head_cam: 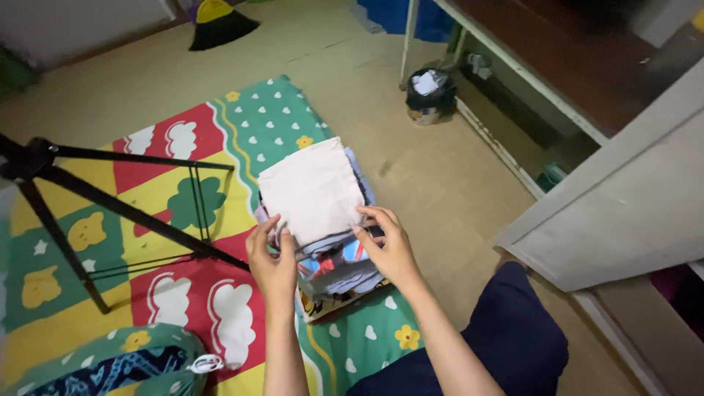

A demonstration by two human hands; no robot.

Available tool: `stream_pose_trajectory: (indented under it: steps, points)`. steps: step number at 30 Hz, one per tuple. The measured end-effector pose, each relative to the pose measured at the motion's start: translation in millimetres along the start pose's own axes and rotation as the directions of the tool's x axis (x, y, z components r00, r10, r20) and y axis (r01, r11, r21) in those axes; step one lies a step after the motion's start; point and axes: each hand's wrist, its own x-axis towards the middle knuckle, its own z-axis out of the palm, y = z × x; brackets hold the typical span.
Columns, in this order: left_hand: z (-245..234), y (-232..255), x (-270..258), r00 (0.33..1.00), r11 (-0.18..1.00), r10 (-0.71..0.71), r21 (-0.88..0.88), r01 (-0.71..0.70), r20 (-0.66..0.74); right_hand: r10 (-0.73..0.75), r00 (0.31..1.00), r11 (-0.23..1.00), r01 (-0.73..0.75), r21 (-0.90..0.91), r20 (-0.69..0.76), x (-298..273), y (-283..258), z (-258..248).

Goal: Organize and stack folded clothes from the floor into a closet shelf.

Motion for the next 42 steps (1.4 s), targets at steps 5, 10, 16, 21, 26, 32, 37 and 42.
stream_pose_trajectory:
  steps: [5, 10, 16, 21, 26, 32, 37, 42]
  points:
    - [-2, -9, 12, 0.963, 0.963, -0.268, -0.038, 0.268, 0.016, 0.004, 1.0, 0.999, -0.003, -0.038, 0.017, 2, 1, 9]
    - [-3, -33, 19, 0.857, 0.864, -0.484, -0.056, 0.5, 0.18, -0.02, 0.999, 0.999, 0.021, -0.048, 0.029, 0, 3, 11]
    - [5, -30, 23, 0.807, 0.751, -0.506, -0.304, 0.586, 0.306, -0.033, 0.999, 0.997, 0.031, -0.065, -0.029, -6, 6, 5]
    - [3, 9, 31, 0.661, 0.508, -0.587, -0.423, 0.75, 0.467, 0.145, 0.979, 0.943, -0.181, 0.278, 0.146, -16, 54, 12]
    - [13, 43, 18, 0.63, 0.426, -0.524, -0.464, 0.777, 0.573, 0.393, 0.902, 0.865, -0.429, 0.259, 0.18, -13, 6, 11]
    - [16, 79, 9, 0.568, 0.41, -0.461, -0.404, 0.818, 0.682, 0.53, 0.842, 0.684, -0.496, 0.535, 0.102, -8, -35, 8]
    - [9, 86, 9, 0.563, 0.477, -0.347, -0.376, 0.795, 0.75, 0.366, 0.931, 0.652, -0.258, 0.713, 0.002, -8, -4, 9]
    - [23, 50, 1, 0.583, 0.512, -0.512, -0.321, 0.797, 0.63, 0.328, 0.945, 0.701, -0.247, 0.669, 0.005, -11, -18, -10]
